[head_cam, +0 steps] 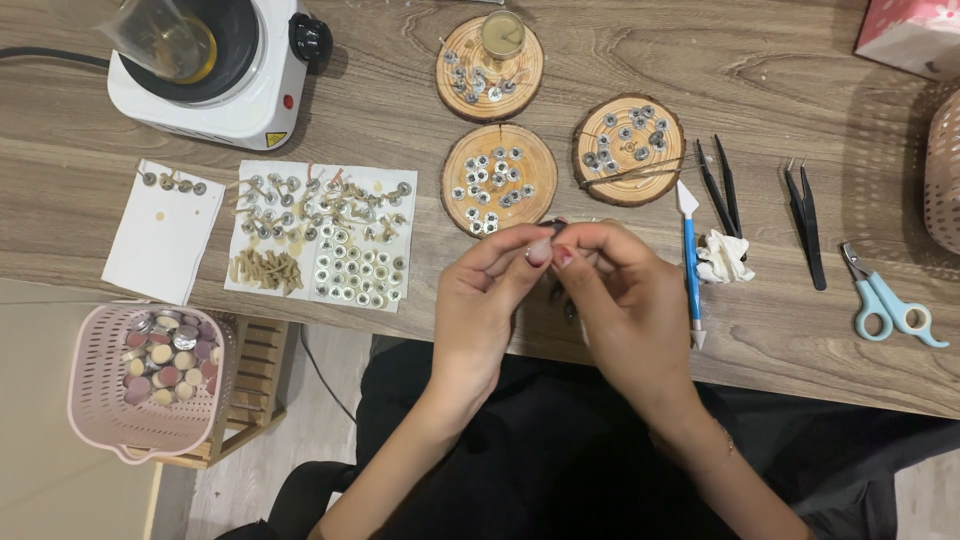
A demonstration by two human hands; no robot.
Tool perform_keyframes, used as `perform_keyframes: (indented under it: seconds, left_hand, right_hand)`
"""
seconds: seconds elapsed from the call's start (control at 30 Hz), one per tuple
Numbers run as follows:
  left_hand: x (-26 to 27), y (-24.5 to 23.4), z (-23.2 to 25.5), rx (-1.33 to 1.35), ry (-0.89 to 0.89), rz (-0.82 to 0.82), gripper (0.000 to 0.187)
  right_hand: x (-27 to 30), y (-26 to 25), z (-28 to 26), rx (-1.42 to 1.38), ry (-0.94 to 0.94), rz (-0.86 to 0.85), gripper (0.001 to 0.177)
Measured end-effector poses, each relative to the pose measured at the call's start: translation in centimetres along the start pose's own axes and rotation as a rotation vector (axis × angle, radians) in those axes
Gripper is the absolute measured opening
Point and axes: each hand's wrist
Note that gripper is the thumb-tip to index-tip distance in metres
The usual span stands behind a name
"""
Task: The recorder is preparing wicks for candles by attaching metal tabs to the bottom of the wick strings using pliers.
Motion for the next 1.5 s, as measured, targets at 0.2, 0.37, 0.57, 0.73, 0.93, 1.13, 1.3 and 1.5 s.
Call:
perform_keyframes:
  seconds: [0.2, 0.37, 0.57, 0.73, 0.93, 1.13, 1.3, 1.5]
  left_hand:
    - [-0.2, -0.5, 0.3, -0.129, 0.188, -0.167, 0.021]
    - [-0.1, -0.9, 0.7, -0.27, 0.243, -0.232, 0.021]
    - [0.9, 0.4, 2.8, -0.241, 0.155, -0.176, 0.044]
    - [1.6, 0.6, 2.8, -0.212, 0.113, -0.177, 0.037]
    - [2.0, 1.3, 2.8, -0.387, 0.235, -0.06, 0.026]
    - [2.7, 2.1, 2.8, -0.295, 0.186, -0.054, 0.025]
    - [3.1, 2.8, 3.2, -0.347, 0.287, -0.07, 0.025]
    - [4.0, 3.0, 3.3, -0.41, 0.275, -0.055, 0.024]
  right_hand:
    - [-0.3, -1.5, -0.2, -0.092, 0.139, -0.081, 0.016]
    - [-0.8, -3.7, 2.0, -0.563, 0.388, -0.18, 0.021]
    - [-0.7, -2.8, 1.4, -0.595, 0.296, -0.093, 0.019]
    - [-0.3, -2.8, 1.7, -0.568, 0.247, -0.078, 0.02]
    - [0.1, -2.7, 2.0, -0.49, 0.207, -0.067, 0.019]
    - [0.9, -2.1, 1.9, -0.337, -0.062, -0.017, 0.019]
    - [1.5, -1.4, 1.5, -0.121, -0.261, 0.071, 0.018]
    - [2.7, -0.6, 2.0, 0.191, -0.464, 0.16, 0.011]
Point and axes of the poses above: each hand's wrist, its own x-axis away from the middle knuckle, its own y-axis out of the palm, z = x × y, and after that the axes turned 14 degrees about -y, right-handed
